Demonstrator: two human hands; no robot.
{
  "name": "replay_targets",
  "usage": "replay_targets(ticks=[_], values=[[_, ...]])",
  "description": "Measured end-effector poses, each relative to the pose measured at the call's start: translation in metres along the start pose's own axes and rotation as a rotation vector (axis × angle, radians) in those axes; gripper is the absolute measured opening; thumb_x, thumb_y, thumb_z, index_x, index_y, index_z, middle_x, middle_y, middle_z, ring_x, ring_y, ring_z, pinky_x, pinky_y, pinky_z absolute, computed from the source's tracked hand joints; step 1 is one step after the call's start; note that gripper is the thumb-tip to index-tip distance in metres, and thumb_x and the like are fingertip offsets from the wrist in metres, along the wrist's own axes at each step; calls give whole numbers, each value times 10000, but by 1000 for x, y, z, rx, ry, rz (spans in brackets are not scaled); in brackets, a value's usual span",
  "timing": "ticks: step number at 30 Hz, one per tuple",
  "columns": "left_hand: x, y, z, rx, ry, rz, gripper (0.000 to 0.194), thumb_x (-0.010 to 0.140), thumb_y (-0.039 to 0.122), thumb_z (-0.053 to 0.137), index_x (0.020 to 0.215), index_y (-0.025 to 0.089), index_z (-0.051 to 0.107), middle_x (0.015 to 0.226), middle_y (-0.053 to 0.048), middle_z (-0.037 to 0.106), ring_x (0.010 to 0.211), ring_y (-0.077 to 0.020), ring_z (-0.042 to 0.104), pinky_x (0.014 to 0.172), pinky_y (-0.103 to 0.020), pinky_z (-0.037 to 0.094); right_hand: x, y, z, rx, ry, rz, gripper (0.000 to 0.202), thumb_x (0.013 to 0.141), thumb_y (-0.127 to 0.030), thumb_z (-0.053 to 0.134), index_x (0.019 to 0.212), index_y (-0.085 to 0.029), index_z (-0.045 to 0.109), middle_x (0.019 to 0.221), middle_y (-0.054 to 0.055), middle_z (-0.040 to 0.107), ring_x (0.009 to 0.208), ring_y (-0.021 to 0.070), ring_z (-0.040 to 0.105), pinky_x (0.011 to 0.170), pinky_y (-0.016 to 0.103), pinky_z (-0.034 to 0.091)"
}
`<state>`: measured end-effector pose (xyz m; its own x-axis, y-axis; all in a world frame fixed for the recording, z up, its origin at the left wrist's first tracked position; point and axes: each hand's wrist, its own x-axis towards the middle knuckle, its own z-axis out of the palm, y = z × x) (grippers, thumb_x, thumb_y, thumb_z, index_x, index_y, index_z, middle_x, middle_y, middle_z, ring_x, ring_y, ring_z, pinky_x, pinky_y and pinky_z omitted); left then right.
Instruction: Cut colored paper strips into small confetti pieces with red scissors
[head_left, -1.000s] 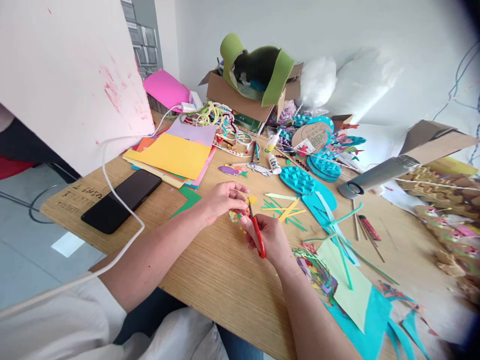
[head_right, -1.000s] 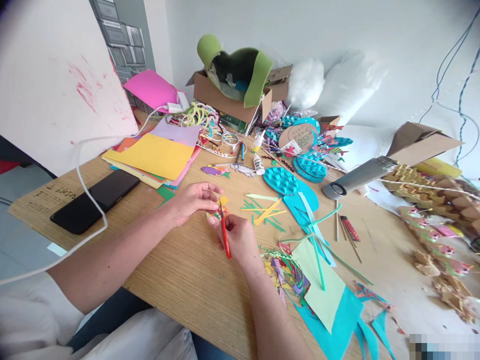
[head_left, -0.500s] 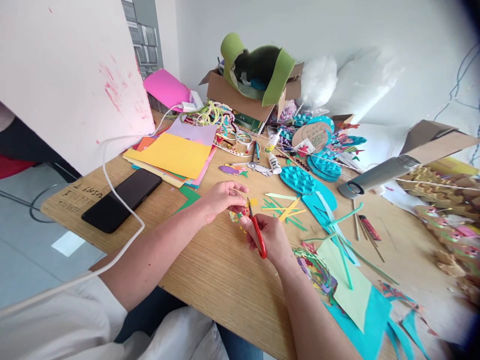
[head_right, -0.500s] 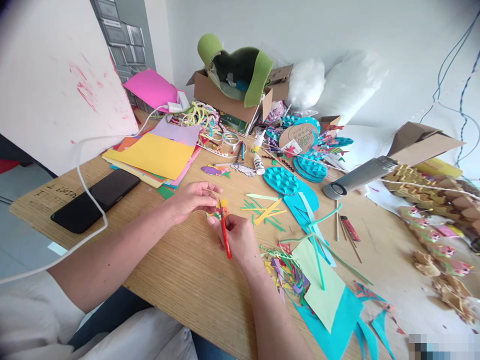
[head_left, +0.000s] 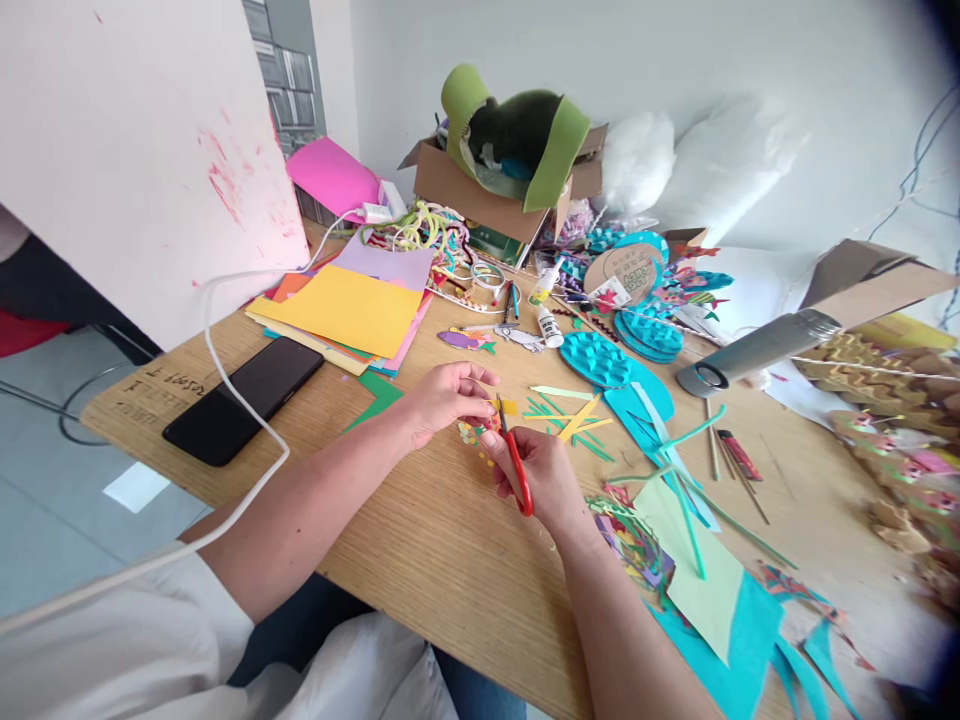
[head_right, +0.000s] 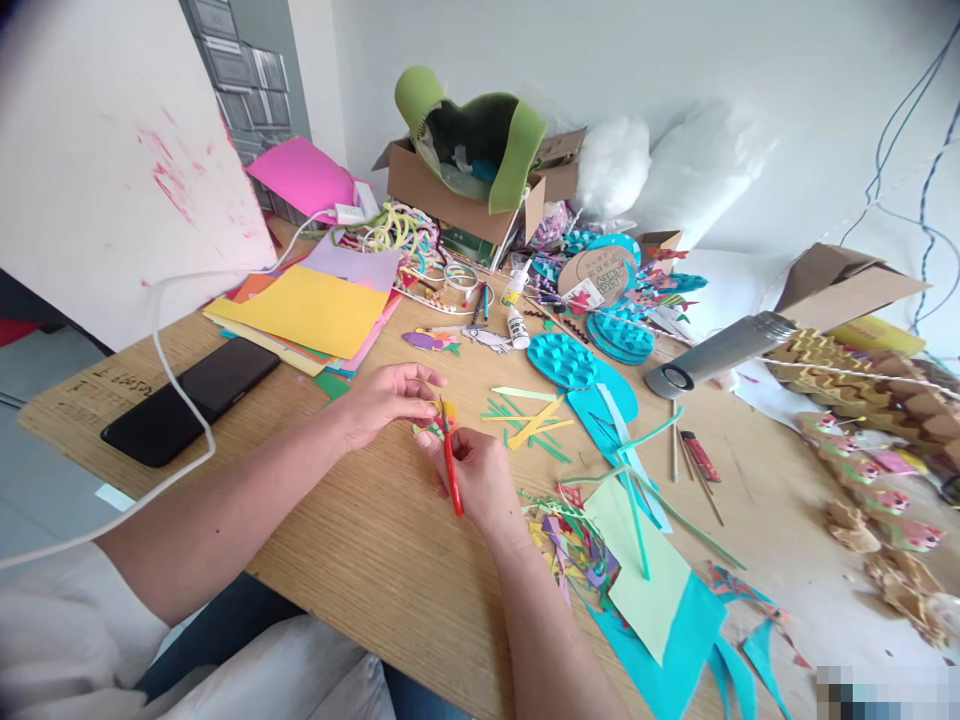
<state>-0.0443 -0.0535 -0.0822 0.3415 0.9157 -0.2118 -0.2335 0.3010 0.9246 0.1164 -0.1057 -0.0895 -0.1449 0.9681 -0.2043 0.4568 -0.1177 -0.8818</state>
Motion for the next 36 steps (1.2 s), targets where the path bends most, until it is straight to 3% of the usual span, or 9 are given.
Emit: replay_targets(ticks=[36], values=[[0, -1, -1, 27, -20, -2, 362, 633, 27, 676, 977, 100, 588, 657, 8, 635, 580, -107, 615, 601, -248, 483, 0, -1, 0, 12, -9, 16, 542, 690, -696, 651, 558, -203, 467, 441, 5, 572, 356, 142, 537, 351, 216, 357]])
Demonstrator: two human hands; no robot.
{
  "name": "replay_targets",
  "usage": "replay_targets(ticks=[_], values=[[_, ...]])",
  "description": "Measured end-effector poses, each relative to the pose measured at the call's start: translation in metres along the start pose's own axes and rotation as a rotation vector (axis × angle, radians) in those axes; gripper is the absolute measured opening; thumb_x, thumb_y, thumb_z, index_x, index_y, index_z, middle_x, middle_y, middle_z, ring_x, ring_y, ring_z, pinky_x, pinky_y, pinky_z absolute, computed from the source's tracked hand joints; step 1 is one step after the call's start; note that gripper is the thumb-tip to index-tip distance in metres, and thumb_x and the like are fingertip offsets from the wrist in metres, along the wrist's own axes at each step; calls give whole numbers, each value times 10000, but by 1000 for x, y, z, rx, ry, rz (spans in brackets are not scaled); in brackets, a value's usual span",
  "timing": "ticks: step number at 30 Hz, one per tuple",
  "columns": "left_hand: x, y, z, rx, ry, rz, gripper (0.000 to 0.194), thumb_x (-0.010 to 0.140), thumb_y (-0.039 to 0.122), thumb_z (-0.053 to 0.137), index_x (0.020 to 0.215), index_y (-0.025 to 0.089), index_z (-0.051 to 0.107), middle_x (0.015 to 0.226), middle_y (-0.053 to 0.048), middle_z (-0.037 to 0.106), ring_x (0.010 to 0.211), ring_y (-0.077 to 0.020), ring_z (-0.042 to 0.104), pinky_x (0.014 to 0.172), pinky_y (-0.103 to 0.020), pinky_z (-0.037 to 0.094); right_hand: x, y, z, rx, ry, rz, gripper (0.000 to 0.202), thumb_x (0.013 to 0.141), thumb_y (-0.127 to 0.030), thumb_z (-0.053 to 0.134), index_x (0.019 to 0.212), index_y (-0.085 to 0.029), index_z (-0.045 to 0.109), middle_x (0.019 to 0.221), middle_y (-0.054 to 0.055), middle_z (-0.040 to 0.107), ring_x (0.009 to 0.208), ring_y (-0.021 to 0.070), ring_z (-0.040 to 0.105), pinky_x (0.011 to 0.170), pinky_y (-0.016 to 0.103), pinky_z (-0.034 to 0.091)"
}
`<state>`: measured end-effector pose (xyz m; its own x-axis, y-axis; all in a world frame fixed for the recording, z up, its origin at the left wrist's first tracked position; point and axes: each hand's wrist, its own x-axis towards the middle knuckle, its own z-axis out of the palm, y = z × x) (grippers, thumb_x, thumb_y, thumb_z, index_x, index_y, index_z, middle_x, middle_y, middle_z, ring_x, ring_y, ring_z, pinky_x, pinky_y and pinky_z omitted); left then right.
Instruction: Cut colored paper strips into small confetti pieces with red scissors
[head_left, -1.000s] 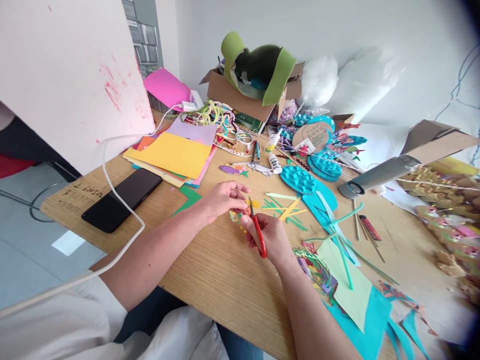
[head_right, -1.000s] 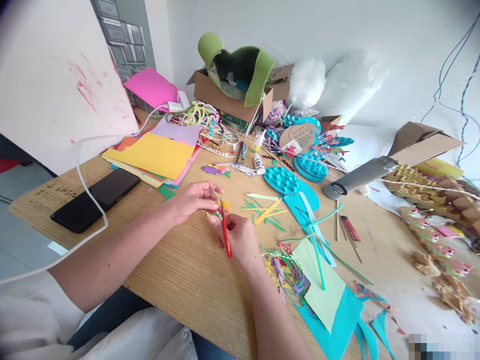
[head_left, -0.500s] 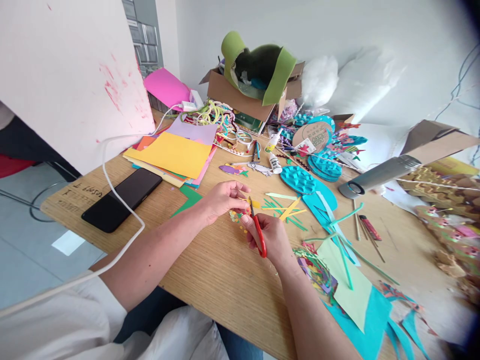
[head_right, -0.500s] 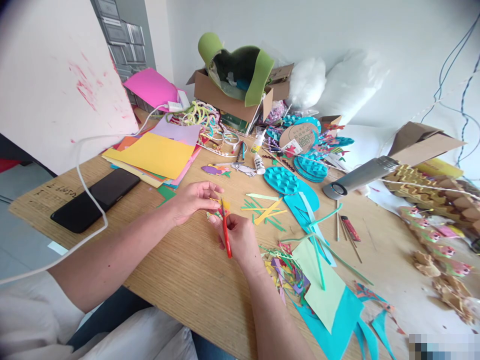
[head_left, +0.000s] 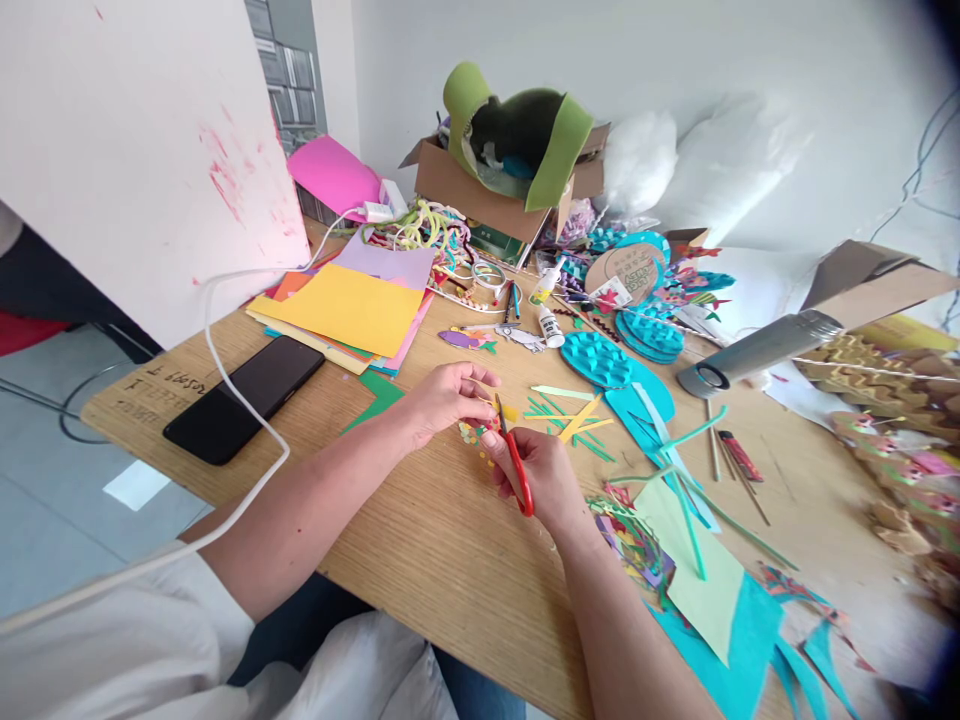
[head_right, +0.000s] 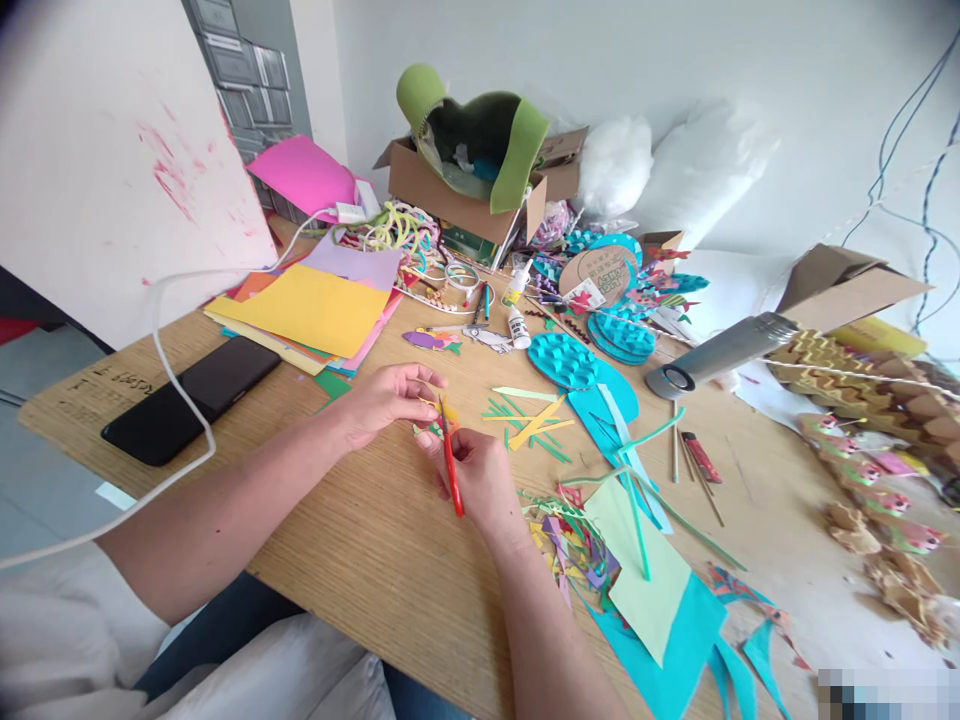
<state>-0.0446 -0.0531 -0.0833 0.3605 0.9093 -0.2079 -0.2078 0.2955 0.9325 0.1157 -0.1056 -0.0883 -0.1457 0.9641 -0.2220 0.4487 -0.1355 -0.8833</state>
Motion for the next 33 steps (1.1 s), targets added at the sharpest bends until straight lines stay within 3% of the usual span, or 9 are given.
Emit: replay_targets(ticks=[33], values=[[2, -2, 0, -65, 14, 10, 354, 621, 43, 699, 955, 103, 599, 655, 6, 646, 579, -101, 614, 604, -242, 473, 0, -1, 1, 4, 5, 10, 549, 684, -700, 652, 553, -208, 447, 431, 3, 562, 345, 142, 527, 341, 214, 341]])
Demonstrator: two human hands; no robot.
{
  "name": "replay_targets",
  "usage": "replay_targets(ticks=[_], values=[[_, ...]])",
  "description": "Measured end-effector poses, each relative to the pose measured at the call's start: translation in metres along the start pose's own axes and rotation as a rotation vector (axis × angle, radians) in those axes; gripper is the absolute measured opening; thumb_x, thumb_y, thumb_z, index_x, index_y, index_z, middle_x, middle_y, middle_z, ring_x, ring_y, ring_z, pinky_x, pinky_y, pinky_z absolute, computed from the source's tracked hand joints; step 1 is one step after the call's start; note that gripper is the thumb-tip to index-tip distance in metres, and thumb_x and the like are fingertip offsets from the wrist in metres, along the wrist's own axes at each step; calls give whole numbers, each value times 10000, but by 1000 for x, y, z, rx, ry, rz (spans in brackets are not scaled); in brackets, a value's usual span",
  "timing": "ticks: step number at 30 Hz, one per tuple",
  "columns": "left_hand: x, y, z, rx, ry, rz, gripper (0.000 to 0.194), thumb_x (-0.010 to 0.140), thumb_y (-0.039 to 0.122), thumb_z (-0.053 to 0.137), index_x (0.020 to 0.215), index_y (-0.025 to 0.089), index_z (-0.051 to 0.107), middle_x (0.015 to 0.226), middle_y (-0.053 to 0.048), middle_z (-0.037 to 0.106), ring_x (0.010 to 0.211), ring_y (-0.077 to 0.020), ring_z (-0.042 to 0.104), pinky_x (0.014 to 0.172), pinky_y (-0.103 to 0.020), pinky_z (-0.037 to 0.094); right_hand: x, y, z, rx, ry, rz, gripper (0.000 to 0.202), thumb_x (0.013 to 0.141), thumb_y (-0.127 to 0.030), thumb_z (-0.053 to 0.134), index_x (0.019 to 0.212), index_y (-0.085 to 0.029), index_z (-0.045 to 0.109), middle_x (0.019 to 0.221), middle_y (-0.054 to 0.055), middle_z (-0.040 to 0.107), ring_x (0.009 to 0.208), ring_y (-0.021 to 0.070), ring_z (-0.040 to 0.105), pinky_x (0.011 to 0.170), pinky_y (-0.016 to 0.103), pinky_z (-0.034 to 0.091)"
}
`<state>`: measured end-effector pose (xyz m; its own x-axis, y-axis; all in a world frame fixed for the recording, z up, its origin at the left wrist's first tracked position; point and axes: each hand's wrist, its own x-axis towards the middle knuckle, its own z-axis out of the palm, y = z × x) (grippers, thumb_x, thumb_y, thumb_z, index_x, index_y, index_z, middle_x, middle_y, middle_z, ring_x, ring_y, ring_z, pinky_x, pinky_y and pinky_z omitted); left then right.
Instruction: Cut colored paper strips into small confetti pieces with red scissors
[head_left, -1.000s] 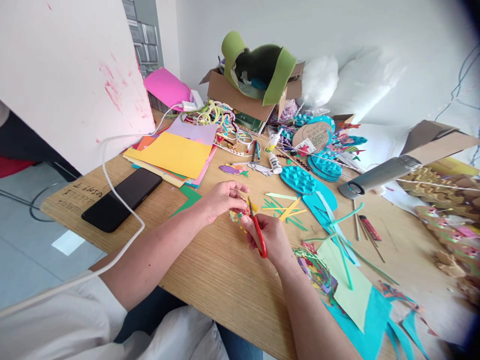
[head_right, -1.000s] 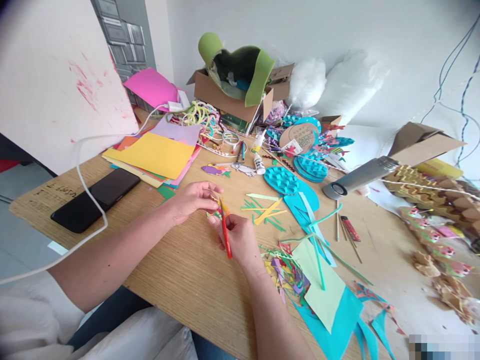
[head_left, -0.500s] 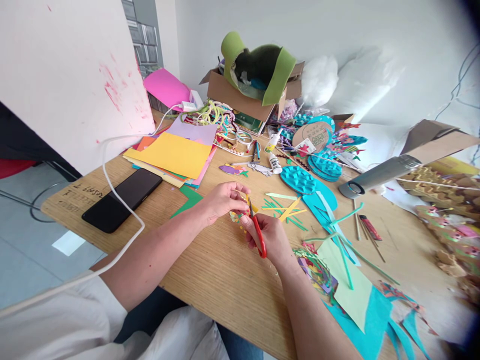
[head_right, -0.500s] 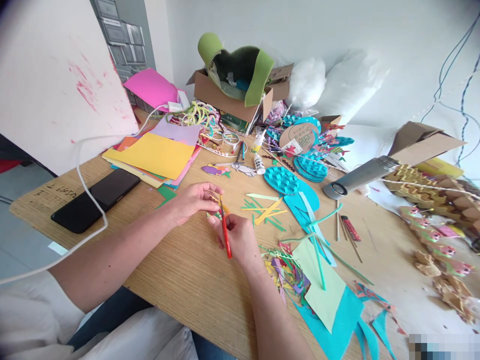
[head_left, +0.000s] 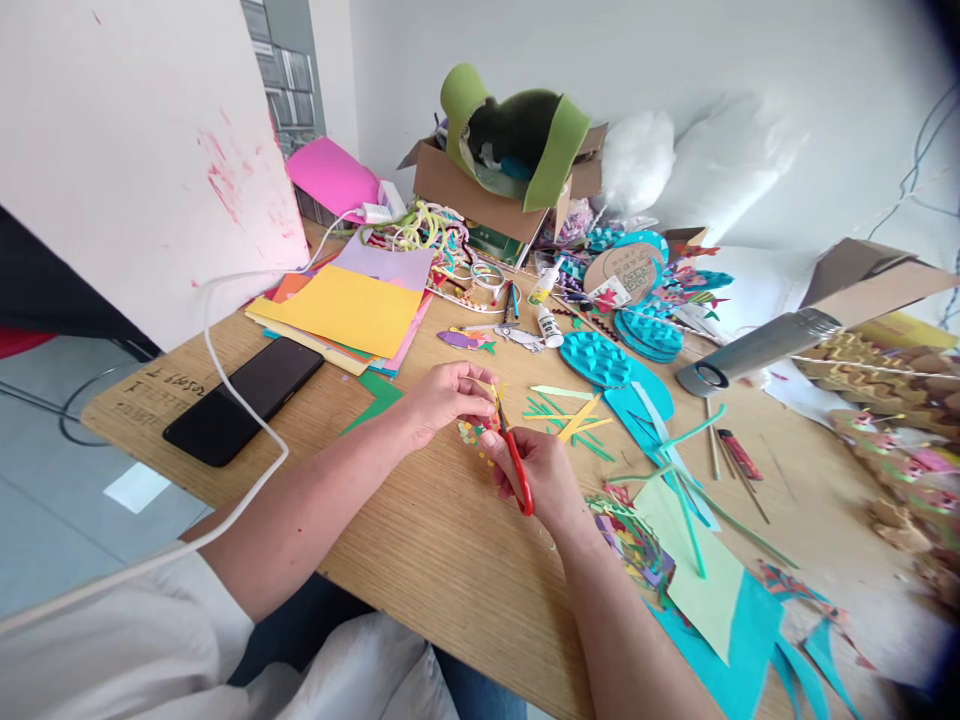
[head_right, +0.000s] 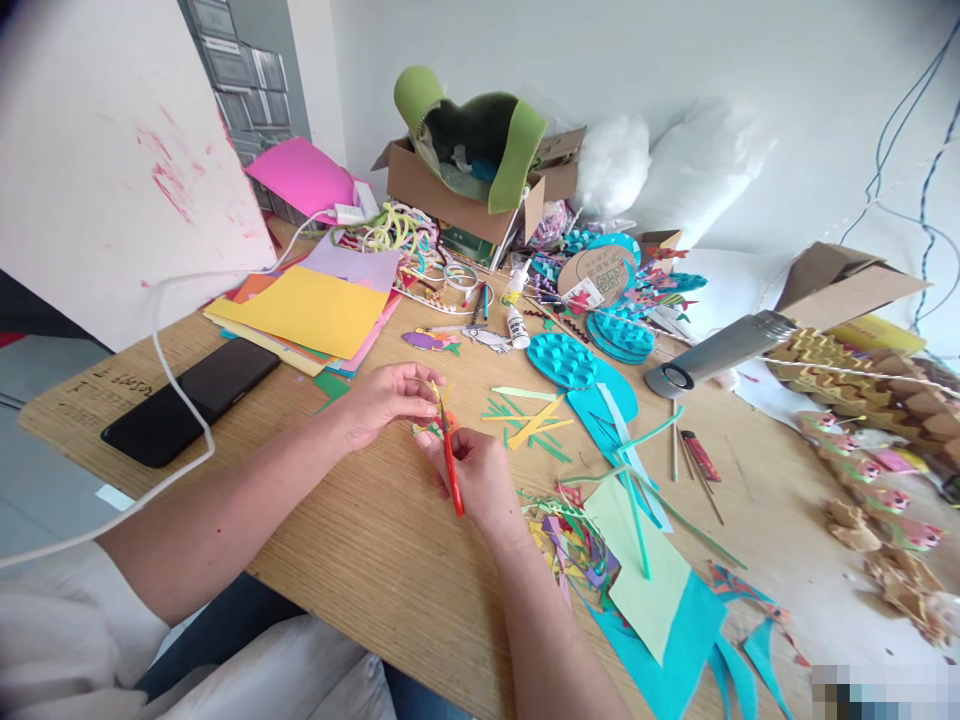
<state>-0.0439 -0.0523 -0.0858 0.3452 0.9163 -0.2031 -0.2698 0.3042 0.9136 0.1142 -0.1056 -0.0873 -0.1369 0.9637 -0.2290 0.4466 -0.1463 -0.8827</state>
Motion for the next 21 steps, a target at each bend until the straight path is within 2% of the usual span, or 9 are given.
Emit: replay_targets(ticks=[8, 15, 21], values=[[-1, 2, 1, 45, -16, -13, 359, 637, 23, 667, 978, 96, 582, 648, 7, 642, 566, -99, 603, 582, -235, 472, 1, 3, -2, -20, -31, -46, 535, 710, -679, 651, 564, -202, 457, 454, 1, 572, 373, 138, 540, 376, 217, 361], [-2, 3, 1, 62, -13, -20, 349, 646, 34, 656, 980, 97, 577, 648, 14, 629, 554, -98, 592, 583, -243, 468, 1, 0, -1, -3, -14, 3, 531, 691, -667, 672, 558, -199, 461, 432, -3, 559, 344, 133, 527, 336, 201, 333], [-2, 2, 1, 54, -43, -28, 363, 646, 44, 677, 990, 102, 575, 670, 4, 643, 596, -110, 615, 595, -244, 470, 1, 2, -1, 18, -7, -11, 519, 705, -650, 674, 563, -193, 472, 431, -2, 564, 345, 131, 530, 344, 198, 353]])
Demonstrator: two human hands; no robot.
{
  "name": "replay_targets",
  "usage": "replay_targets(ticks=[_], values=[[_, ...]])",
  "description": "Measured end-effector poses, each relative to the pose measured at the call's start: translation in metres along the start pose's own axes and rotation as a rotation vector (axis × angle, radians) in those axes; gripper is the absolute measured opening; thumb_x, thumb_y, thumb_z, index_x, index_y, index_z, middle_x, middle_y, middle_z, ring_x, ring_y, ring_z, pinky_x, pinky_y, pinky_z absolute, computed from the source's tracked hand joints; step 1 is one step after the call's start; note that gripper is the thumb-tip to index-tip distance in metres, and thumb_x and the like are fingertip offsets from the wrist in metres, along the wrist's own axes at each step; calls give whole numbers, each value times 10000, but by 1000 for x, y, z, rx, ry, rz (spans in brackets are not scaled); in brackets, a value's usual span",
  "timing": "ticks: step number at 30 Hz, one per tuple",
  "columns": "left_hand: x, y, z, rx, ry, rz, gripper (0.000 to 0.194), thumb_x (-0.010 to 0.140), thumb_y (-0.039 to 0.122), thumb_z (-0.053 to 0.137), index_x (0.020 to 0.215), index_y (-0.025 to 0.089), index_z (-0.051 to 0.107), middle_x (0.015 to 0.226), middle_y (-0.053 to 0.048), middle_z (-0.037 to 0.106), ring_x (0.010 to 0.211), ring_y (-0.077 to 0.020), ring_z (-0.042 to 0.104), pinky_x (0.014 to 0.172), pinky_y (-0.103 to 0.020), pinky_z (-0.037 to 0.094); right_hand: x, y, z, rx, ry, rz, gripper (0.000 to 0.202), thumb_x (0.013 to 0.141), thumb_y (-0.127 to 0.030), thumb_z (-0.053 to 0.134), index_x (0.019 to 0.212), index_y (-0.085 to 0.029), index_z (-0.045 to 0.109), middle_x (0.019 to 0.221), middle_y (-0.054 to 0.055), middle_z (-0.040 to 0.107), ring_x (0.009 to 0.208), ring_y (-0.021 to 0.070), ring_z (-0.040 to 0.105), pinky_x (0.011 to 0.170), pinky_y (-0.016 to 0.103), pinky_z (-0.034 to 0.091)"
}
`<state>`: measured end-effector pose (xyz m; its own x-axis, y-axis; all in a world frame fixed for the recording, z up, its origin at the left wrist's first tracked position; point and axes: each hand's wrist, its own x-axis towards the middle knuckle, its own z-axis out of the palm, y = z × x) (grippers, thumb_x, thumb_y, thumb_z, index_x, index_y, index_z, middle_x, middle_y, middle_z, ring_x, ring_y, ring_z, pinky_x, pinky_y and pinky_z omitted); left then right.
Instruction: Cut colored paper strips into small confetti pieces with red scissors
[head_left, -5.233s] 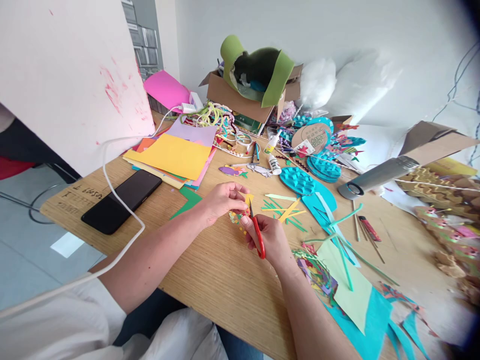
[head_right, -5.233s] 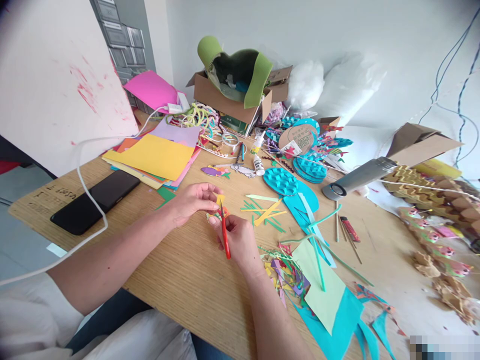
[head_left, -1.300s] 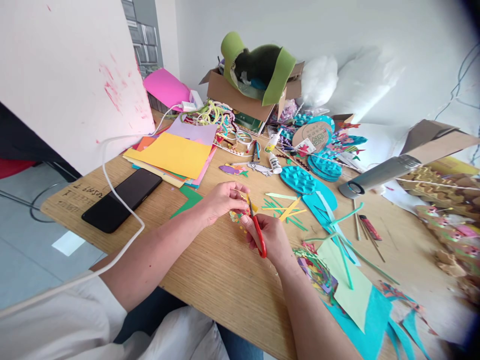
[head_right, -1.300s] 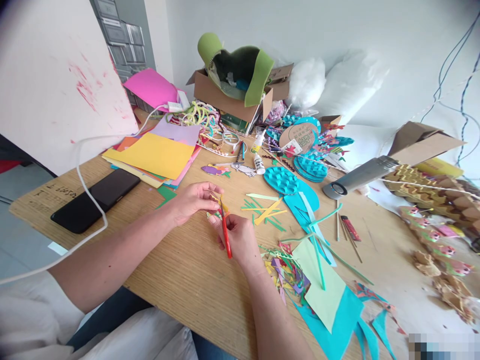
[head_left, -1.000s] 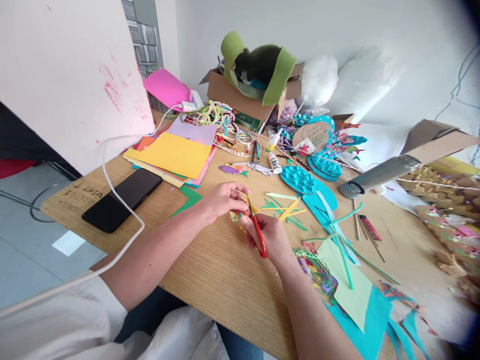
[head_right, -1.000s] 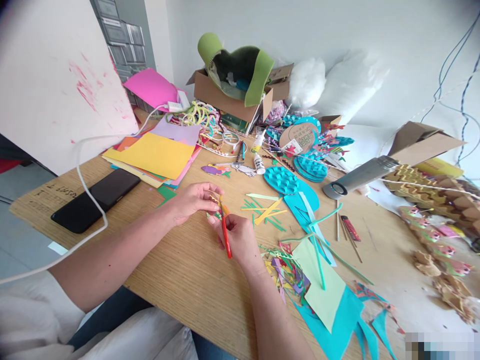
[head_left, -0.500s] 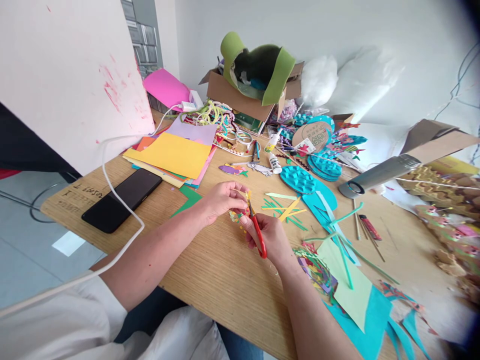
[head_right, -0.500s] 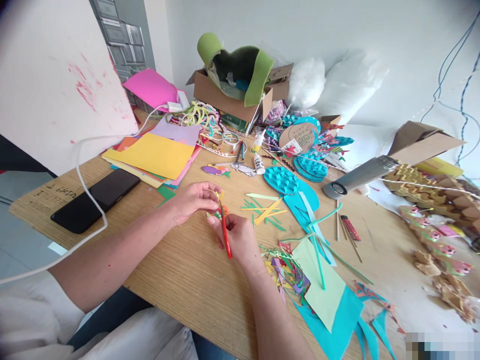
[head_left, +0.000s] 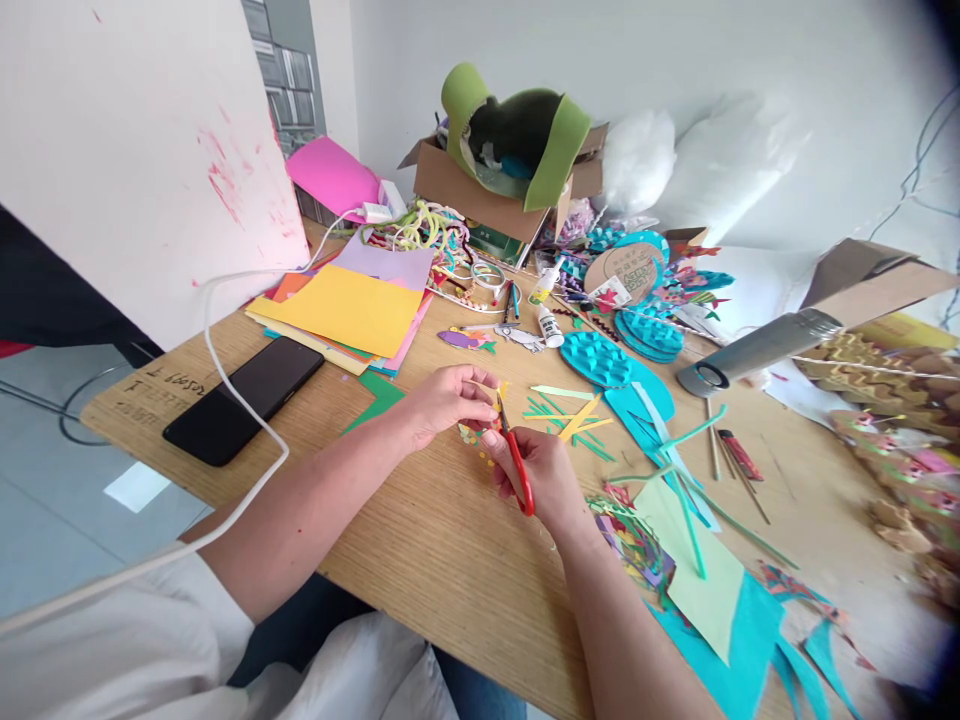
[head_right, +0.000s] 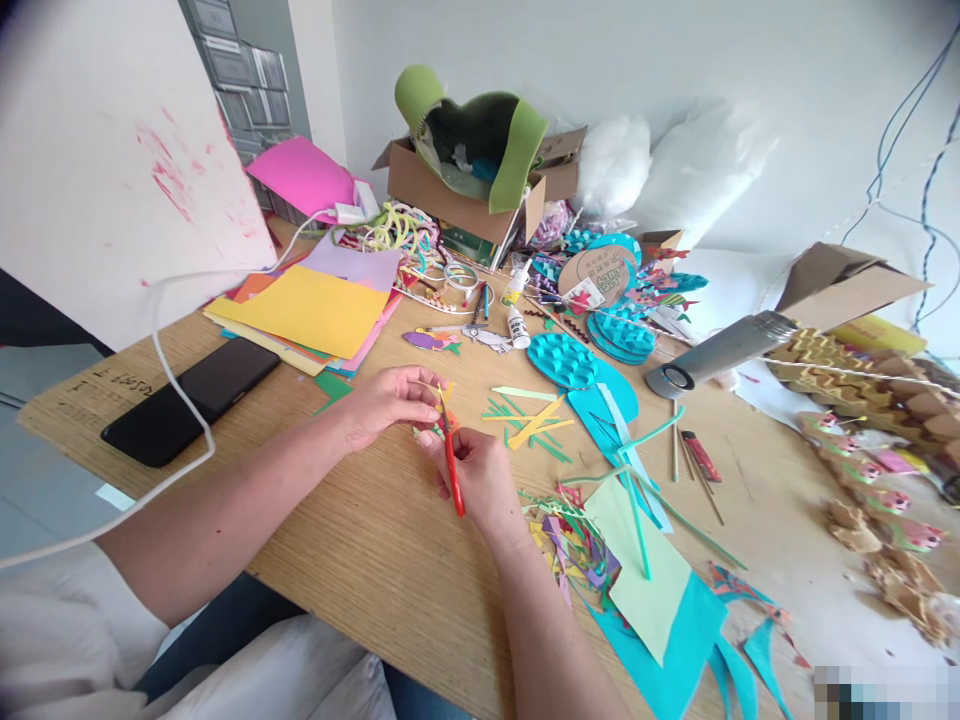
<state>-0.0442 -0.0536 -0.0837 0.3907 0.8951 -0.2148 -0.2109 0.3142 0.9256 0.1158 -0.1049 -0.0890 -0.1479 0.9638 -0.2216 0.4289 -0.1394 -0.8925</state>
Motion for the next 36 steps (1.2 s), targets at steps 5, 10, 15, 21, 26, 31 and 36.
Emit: replay_targets(ticks=[5, 10, 15, 21, 26, 31, 36], values=[[1, -1, 0, -32, 37, 17, 350, 648, 26, 669, 979, 103, 586, 675, 4, 645, 596, -109, 619, 599, -243, 472, -1, 0, 0, -12, 12, 1, 526, 707, -653, 670, 556, -196, 460, 427, -3, 557, 341, 131, 528, 342, 200, 346], [1, -1, 0, -12, 29, 25, 344, 649, 21, 664, 975, 100, 587, 657, 1, 646, 582, -108, 613, 594, -243, 468, 0, 2, 0, -24, -1, -21, 513, 722, -640, 668, 561, -193, 473, 433, -4, 559, 353, 131, 532, 361, 203, 355], [0, 0, 0, 8, 33, 21, 345, 653, 24, 662, 981, 99, 585, 651, 8, 642, 563, -103, 605, 601, -251, 476, 0, 2, 0, -33, -5, -21, 511, 725, -641, 664, 561, -193, 480, 429, -4, 560, 350, 131, 528, 357, 203, 352], [2, -1, -1, -10, 52, 29, 350, 648, 30, 669, 981, 102, 589, 652, 17, 632, 570, -102, 607, 611, -261, 492, 0, 0, 1, -28, 10, 0, 528, 701, -651, 676, 545, -198, 454, 415, -1, 556, 331, 129, 518, 333, 197, 327], [3, -2, -2, -17, 48, 41, 341, 649, 40, 668, 975, 106, 591, 644, 18, 629, 565, -103, 609, 603, -256, 486, 0, 0, 0, -17, 2, 1, 525, 704, -647, 676, 548, -199, 452, 417, -4, 549, 333, 126, 513, 338, 199, 326], [3, -2, -2, -5, 38, 38, 356, 640, 39, 670, 981, 109, 593, 640, 16, 634, 558, -103, 604, 613, -264, 488, 1, 2, 0, -17, -23, -23, 500, 723, -623, 678, 571, -196, 465, 449, -1, 570, 360, 127, 527, 363, 203, 345], [2, -1, -1, -3, 39, 36, 348, 635, 34, 663, 968, 105, 595, 633, 19, 630, 554, -97, 594, 610, -259, 485, 0, 1, 0, -4, -24, -18, 497, 725, -626, 673, 578, -194, 475, 467, 7, 582, 374, 134, 543, 374, 209, 365]])
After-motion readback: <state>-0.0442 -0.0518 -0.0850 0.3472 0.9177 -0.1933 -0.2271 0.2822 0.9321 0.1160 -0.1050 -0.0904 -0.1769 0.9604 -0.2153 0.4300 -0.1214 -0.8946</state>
